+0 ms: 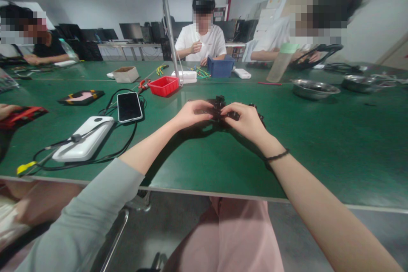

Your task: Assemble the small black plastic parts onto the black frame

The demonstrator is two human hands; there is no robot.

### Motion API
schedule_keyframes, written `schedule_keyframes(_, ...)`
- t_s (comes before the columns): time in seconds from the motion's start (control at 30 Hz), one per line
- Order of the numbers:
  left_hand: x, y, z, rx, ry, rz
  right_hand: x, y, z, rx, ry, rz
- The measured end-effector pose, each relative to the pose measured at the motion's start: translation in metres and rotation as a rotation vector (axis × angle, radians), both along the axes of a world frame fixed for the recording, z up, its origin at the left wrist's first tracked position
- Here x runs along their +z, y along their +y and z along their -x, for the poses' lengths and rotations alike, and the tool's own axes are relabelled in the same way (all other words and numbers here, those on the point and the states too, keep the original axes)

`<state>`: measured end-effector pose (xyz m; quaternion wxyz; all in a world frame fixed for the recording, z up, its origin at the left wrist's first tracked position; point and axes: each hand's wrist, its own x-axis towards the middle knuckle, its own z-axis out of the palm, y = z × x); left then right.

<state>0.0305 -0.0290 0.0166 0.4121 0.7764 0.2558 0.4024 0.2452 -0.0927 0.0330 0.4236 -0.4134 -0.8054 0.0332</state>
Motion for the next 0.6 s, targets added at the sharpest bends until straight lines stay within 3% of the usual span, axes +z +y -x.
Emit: schedule_keyframes(0.6,0.0053,-0.0074,-0.0031,0.042,-0.025,0.136,-0.0004,0.0008,-0.0007,0.022,-0.012,0.013)
